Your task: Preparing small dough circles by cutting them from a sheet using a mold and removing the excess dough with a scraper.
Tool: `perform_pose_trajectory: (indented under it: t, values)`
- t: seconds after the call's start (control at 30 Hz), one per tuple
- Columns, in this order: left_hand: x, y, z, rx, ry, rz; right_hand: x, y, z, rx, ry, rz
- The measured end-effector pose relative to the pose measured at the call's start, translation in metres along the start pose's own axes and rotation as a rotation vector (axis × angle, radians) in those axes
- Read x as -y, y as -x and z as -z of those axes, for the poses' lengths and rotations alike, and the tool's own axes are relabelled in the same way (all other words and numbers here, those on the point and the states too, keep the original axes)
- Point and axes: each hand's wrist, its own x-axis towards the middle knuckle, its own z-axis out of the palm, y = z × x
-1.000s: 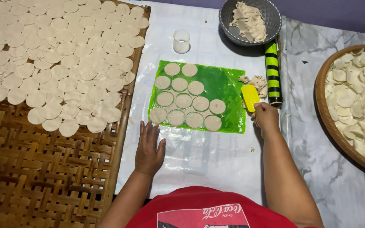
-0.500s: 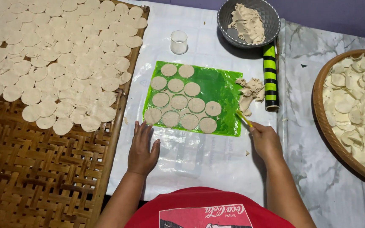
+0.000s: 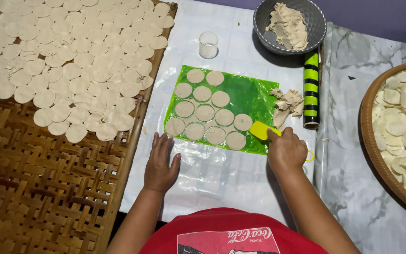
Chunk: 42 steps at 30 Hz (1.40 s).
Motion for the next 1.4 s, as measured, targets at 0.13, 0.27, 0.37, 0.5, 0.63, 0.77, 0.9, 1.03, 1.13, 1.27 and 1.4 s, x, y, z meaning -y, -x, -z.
perform_pose_trajectory:
  t: [0.13, 0.27, 0.37, 0.5, 0.63, 0.77, 0.9, 1.03, 1.13, 1.27, 1.4]
  values:
    - [0.001, 0.0, 0.0, -0.008, 0.013, 0.016, 0.005, 0.001, 0.007, 0.075, -0.029, 0.023]
    - [-0.002, 0.002, 0.0, 0.005, -0.007, 0.016, 0.003, 0.005, 0.003, 0.026, -0.056, -0.012]
    - [-0.001, 0.0, 0.001, -0.001, -0.011, 0.017, 0.008, 0.003, 0.007, 0.054, -0.079, 0.004]
    - [0.0, 0.001, 0.0, -0.02, -0.013, -0.003, 0.012, 0.002, -0.002, 0.025, -0.145, -0.066]
    - [-0.005, 0.0, 0.003, 0.001, -0.003, 0.055, 0.006, 0.007, -0.027, 0.028, -0.343, -0.155]
    - [0.0, 0.0, 0.003, -0.011, 0.114, 0.087, 0.012, 0.001, -0.024, -0.063, -0.546, -0.184]
    - [0.019, 0.002, -0.003, -0.047, 0.405, 0.194, 0.026, -0.008, -0.001, -0.143, -0.618, -0.096]
    - [0.017, -0.015, -0.008, -0.151, 0.543, 0.331, 0.054, -0.007, 0.044, -0.032, -0.704, -0.024]
    - [0.004, -0.027, -0.006, 0.099, 1.368, 0.732, 0.075, 0.0, 0.065, -0.009, -0.801, 0.171]
    - [0.013, -0.03, -0.006, 0.358, 1.673, 0.887, 0.101, 0.005, 0.078, 0.006, -0.645, 0.313]
    - [0.044, -0.01, -0.02, 0.337, 1.497, 0.774, 0.119, 0.01, 0.091, 0.083, -0.542, 0.311]
